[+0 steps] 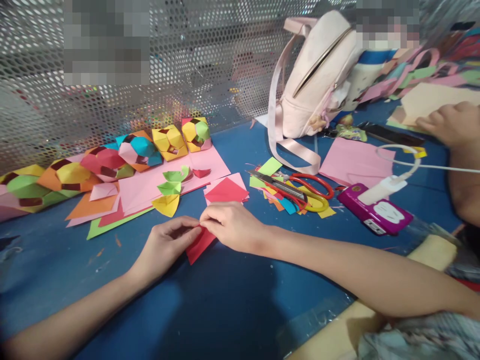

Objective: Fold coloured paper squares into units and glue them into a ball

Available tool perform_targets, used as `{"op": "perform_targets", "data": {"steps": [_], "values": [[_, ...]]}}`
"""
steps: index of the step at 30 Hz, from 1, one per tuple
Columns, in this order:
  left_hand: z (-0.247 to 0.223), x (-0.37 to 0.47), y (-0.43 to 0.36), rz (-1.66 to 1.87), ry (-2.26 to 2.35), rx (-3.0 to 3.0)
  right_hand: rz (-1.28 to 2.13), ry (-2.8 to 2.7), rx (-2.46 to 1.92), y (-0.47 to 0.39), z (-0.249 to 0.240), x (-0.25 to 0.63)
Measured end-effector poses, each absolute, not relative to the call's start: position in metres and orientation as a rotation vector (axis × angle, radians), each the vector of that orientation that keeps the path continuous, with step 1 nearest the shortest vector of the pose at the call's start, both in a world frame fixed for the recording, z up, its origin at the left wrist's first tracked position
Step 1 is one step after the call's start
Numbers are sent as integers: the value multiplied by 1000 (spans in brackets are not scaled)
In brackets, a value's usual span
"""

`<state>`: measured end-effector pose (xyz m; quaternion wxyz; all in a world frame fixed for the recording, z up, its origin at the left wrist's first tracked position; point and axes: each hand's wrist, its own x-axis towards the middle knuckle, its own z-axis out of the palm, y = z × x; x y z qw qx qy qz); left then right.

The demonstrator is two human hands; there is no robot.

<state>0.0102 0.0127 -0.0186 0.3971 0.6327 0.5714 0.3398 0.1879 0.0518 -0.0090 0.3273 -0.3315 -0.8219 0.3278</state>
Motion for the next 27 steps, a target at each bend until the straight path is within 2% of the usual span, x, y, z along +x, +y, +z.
{"op": "perform_targets", "data": {"steps": [10,27], "values": [[-29,8,14,1099,1515,1471,902,-2044,-1011,50,-19,183],[-27,17,12,1069,1445,1255,659,-2071,-828,48,-28,181]]}}
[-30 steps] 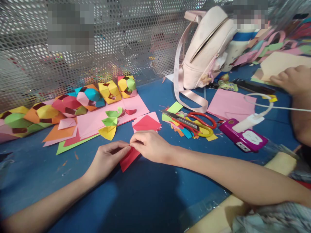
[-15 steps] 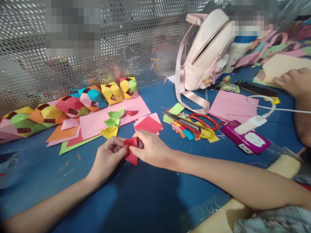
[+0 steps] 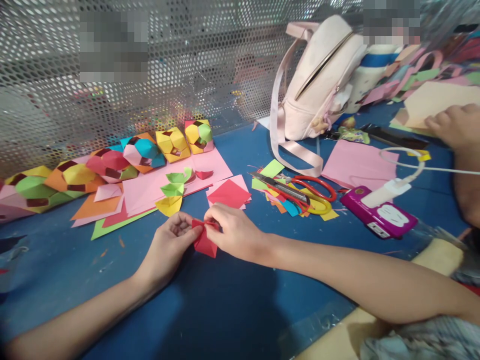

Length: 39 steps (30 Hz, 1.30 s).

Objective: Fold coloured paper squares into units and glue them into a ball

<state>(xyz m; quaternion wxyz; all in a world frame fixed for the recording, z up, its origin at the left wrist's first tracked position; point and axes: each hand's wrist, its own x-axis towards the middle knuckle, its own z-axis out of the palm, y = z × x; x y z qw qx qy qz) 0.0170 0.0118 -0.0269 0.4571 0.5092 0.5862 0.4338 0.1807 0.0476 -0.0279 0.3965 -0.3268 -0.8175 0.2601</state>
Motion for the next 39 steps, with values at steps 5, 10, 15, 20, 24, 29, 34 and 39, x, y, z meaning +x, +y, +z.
{"op": "perform_targets", "data": {"steps": [5,10,15,20,24,29,34,39], "values": [[-29,15,12,1089,1452,1232,742,-2062,-878,47,-26,182],[-32,12,13,1160,1524,1214,840,-2035,-920,47,-23,182],[-35,11,14,1160,1511,1249,844,-2018,-897,46,-26,180],[-38,12,13,1127,1507,1318,853,-1962,-841,46,-30,180],[-37,13,11,1113,1493,1340,698,-1995,-694,48,-32,180],[-36,13,9,1130,1478,1344,623,-2029,-624,48,-33,181],[-36,12,11,1127,1504,1351,753,-2044,-640,45,-25,183],[-37,12,11,1139,1464,1416,1100,-1895,-864,47,-21,181]]}}
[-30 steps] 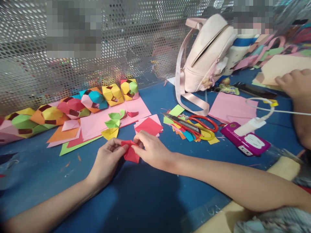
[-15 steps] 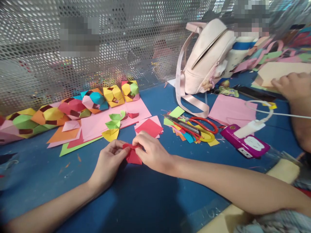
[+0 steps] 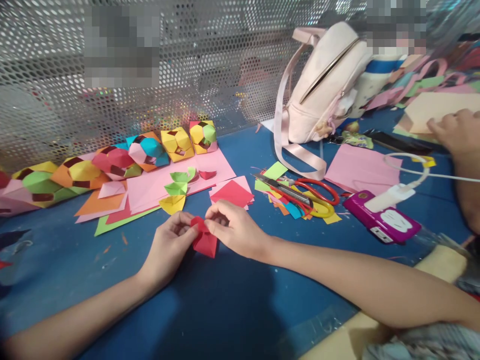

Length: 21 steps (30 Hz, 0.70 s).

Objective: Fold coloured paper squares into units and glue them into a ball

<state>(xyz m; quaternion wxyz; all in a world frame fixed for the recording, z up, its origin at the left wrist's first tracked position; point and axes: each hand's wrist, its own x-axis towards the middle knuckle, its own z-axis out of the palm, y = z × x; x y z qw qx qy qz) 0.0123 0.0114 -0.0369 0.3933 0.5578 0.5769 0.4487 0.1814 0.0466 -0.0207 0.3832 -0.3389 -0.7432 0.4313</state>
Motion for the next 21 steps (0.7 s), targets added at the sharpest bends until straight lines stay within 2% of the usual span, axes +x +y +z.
{"op": "perform_targets", "data": {"steps": [5,21], "values": [[-38,11,11,1147,1438,1469,1148,-1959,-890,51,-27,181],[-33,12,11,1074,1354,1420,428,-2265,-726,54,-27,186]]}}
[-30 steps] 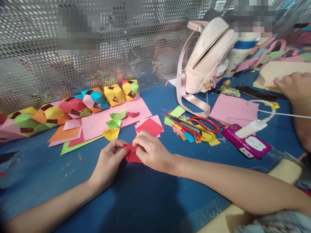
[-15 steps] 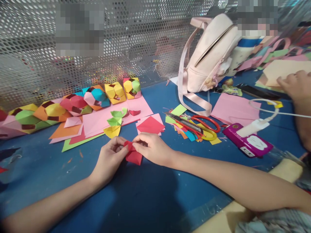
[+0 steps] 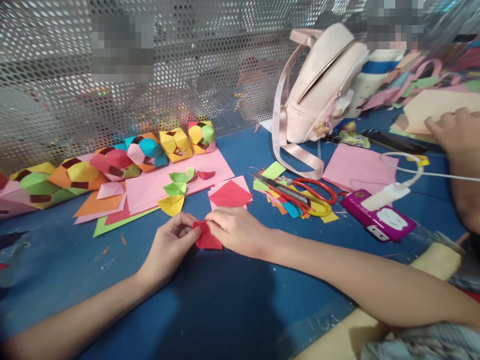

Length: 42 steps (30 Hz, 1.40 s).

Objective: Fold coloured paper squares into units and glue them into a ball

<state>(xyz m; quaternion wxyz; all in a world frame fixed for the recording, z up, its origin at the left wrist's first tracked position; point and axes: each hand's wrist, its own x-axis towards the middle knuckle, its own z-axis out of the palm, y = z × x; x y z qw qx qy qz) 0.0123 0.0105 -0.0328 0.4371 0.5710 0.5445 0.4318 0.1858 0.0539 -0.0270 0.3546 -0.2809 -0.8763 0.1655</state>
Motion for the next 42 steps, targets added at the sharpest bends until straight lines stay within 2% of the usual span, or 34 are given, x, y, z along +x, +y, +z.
{"op": "perform_targets", "data": {"steps": [15,27,42], "values": [[-24,16,9,1007,1216,1251,356,-2606,-788,53,-10,194],[-33,12,11,1091,1312,1333,644,-2387,-1036,47,-1,189],[-31,15,12,1086,1371,1313,469,-2680,-972,48,0,195]]}}
